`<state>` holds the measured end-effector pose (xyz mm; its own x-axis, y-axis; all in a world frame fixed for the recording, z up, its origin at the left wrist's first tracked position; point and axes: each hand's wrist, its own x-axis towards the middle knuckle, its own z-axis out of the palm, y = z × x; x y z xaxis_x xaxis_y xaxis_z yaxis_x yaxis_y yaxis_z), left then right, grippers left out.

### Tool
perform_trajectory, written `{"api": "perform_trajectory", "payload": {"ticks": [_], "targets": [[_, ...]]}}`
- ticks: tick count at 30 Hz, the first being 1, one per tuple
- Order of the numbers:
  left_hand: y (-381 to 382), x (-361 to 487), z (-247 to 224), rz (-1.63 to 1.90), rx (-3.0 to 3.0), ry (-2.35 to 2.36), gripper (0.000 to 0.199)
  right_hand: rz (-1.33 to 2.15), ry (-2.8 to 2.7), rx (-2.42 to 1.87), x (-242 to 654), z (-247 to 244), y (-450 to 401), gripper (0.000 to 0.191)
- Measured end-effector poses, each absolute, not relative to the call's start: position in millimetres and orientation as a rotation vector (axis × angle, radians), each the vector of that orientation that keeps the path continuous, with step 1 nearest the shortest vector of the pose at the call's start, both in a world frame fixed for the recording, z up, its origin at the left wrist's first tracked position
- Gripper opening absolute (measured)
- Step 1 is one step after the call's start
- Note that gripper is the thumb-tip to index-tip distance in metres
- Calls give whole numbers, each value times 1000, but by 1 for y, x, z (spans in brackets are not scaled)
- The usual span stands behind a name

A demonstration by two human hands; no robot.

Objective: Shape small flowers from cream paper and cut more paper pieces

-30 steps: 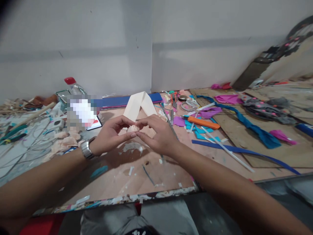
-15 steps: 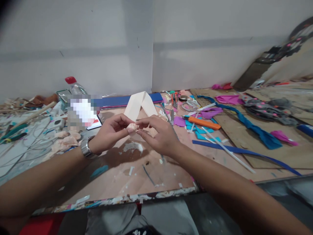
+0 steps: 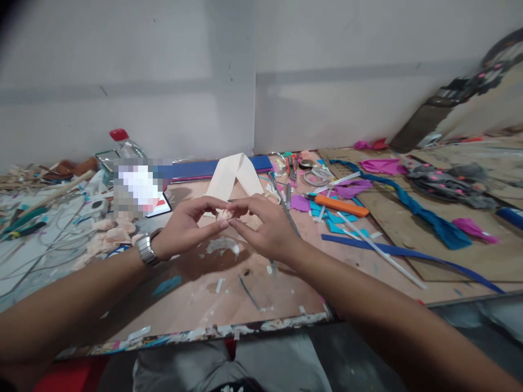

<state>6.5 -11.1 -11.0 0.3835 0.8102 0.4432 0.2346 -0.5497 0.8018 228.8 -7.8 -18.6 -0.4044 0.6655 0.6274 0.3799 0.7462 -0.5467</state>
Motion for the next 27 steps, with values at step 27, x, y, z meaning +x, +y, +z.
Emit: {"api": "perform_trajectory", "payload": {"ticks": [27], "targets": [[-9,6,-9,1068,1850,918,30,347,-2021,-802,228,-15,-7,15]]}}
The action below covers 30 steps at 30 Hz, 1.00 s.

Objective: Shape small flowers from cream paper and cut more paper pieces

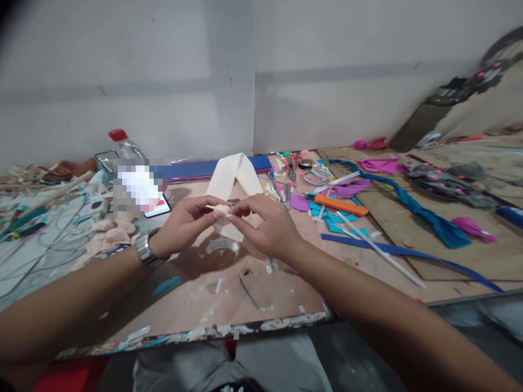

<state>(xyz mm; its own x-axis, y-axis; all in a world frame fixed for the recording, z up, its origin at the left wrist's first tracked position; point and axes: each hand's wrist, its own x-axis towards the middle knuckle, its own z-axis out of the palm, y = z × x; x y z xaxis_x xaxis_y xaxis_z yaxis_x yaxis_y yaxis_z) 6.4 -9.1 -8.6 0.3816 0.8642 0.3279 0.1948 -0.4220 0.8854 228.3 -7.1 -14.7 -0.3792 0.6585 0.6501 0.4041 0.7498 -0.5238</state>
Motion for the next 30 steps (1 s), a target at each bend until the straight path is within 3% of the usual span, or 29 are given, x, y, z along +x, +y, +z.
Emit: {"api": "perform_trajectory", "payload": {"ticks": [16,30], "targets": [[-12,7,-8,985,1907,882,36,425,-2003,-840,227,-15,-8,18],[-9,7,-5,1005,1780,829,28,428,-2015,-854,229,-14,-6,19]]}}
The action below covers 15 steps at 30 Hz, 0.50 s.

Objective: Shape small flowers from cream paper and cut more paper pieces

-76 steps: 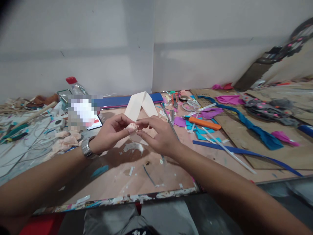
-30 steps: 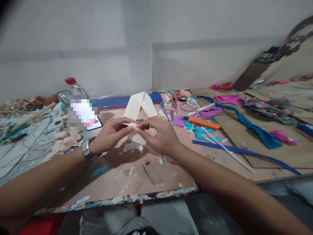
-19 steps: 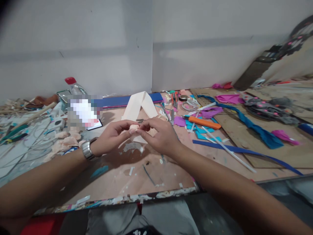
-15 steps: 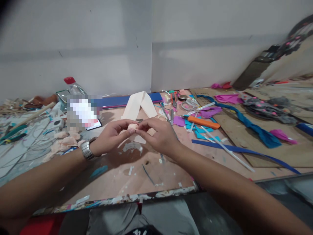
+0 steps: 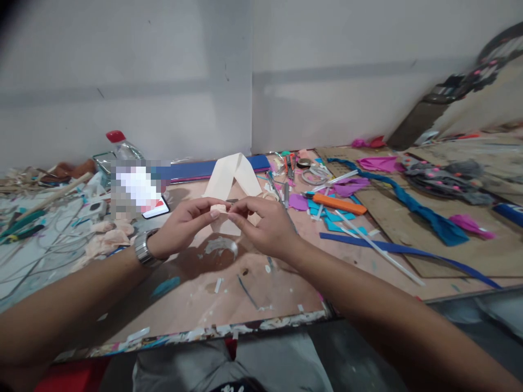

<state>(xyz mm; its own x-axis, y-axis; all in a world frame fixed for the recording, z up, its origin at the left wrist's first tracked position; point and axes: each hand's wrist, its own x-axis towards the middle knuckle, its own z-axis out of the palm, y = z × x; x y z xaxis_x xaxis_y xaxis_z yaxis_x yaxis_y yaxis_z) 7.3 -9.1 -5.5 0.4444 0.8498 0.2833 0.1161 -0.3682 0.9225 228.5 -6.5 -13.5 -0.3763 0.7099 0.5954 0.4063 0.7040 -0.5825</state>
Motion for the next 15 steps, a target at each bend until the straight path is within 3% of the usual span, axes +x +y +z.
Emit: {"api": "perform_trajectory", "payload": {"ticks": [15], "targets": [[-11,7,-3,901,1792,782,31,424,-2019,-831,228,-13,-9,16]]}}
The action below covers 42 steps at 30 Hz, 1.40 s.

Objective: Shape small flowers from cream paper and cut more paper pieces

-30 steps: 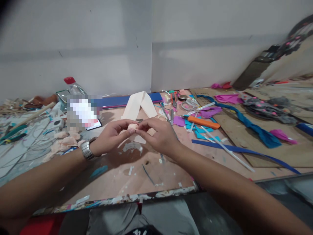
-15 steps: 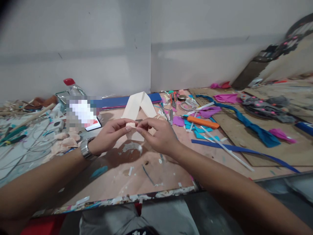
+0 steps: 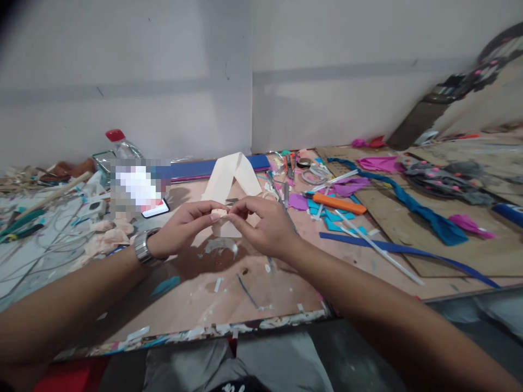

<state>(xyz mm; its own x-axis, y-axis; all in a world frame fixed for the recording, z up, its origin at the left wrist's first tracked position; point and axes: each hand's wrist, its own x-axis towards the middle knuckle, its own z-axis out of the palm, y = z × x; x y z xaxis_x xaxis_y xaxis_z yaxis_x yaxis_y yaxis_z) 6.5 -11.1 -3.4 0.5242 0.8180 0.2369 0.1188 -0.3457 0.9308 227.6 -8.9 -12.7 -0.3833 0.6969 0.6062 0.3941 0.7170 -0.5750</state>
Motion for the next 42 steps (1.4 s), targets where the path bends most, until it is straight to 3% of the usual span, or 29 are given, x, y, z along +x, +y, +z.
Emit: {"api": "perform_trajectory", "payload": {"ticks": [12,16,22,28,33,42], "targets": [[-10,5,-8,900,1751,748,34,422,-2031,-775,228,-13,-6,19],[-11,5,-12,951,1740,669,45,454,-2042,-732,229,-18,-3,18],[-11,4,-15,940,1775,648,48,468,-2227,-606,230,-21,-1,38],[-14,8,-11,923,1705,713,47,515,-2257,-539,229,-18,-4,24],[-9,9,-9,1210,1522,843,42,408,-2059,-671,230,-18,-1,27],[-11,9,-6,1216,1601,940,40,284,-1969,-728,230,-17,-1,26]]}}
